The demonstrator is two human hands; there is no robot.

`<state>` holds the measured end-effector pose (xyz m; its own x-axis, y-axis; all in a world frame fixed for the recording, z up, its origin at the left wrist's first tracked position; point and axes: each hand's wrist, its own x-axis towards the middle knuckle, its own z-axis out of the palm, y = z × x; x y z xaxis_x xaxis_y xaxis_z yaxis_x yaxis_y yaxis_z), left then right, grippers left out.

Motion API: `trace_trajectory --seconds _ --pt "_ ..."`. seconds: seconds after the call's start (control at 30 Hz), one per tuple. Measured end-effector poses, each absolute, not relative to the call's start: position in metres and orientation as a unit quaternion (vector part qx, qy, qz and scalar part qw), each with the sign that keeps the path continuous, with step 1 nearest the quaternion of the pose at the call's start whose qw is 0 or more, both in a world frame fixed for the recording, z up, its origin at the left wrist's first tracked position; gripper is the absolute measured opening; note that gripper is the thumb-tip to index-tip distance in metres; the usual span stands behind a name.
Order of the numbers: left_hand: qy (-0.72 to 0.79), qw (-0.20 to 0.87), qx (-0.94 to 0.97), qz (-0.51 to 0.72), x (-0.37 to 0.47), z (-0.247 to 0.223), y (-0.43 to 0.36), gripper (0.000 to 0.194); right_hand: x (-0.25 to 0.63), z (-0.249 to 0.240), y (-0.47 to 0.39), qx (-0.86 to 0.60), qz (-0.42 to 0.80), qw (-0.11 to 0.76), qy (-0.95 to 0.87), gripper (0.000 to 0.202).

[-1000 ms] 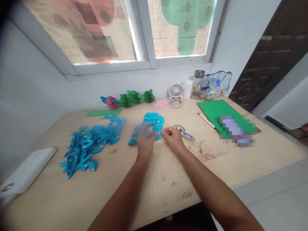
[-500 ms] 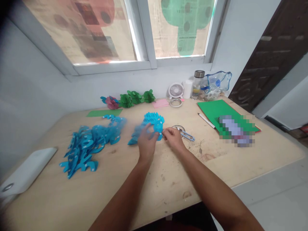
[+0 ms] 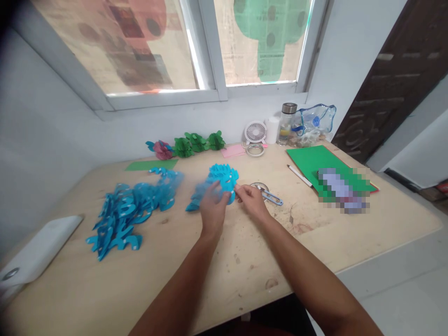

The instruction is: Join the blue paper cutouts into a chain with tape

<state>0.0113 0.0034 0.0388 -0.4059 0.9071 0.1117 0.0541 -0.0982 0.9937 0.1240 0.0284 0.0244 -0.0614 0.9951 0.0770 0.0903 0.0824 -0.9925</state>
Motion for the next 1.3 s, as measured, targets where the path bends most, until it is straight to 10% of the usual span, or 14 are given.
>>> trace_trajectory --seconds 0.5,0.87,1.3 --pt "0.547 0.280 0.533 0.582 0.015 0.034 -0.002 0.034 0.127 0.019 0.031 -0.498 0.452 0.478 -0.565 0.017" --pt "0.472 0.579 0.311 0.588 0.010 0.028 0.014 0.037 0.125 0.019 0.030 -0.468 0.503 0.488 -0.538 0.012" --pt "0.493 0.561 0.374 0.550 0.011 0.026 0.011 0.023 0.128 0.028 0.030 -0.499 0.484 0.493 -0.523 0.037"
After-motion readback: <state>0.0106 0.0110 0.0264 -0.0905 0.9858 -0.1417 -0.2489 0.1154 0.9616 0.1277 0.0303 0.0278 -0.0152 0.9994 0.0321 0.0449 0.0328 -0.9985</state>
